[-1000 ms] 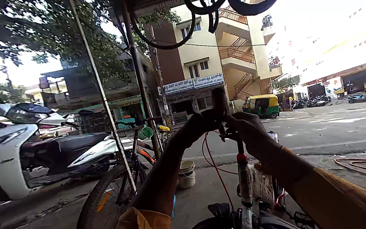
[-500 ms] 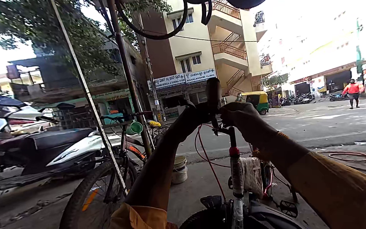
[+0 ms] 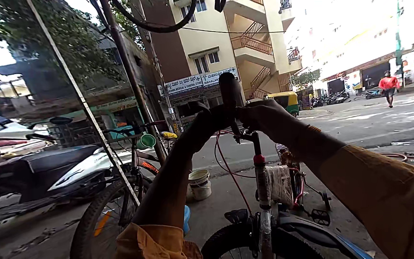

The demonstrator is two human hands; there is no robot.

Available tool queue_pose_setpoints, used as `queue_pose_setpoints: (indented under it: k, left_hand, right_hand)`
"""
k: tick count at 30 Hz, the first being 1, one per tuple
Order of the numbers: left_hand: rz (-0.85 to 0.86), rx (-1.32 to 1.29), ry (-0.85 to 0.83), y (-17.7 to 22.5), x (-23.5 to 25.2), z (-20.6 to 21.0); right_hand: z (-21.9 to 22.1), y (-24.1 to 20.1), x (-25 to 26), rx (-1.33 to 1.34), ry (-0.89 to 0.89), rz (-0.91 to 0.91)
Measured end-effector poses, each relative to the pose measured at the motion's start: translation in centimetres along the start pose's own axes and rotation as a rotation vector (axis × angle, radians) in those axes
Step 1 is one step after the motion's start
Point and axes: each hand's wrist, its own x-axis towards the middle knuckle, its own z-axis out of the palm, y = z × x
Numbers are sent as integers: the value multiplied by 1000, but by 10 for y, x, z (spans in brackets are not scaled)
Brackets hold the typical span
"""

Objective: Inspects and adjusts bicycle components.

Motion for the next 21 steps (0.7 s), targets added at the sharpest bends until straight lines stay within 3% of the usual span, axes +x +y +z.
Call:
queue_pose_setpoints:
  k: [6, 11, 17, 21]
  left_hand:
    - [-54, -15, 52, 5, 0, 6]
    - [-52, -25, 58, 2, 2, 6]
    - [-16, -13, 13, 1, 1, 2]
    - [-12, -21, 5, 0, 1, 1]
  right_hand:
    - [3, -8, -3, 72, 38, 126]
    - [5, -5, -1, 65, 57, 65]
    - [5, 11, -2, 90, 9, -134]
    - [2, 8, -6, 76, -6, -107]
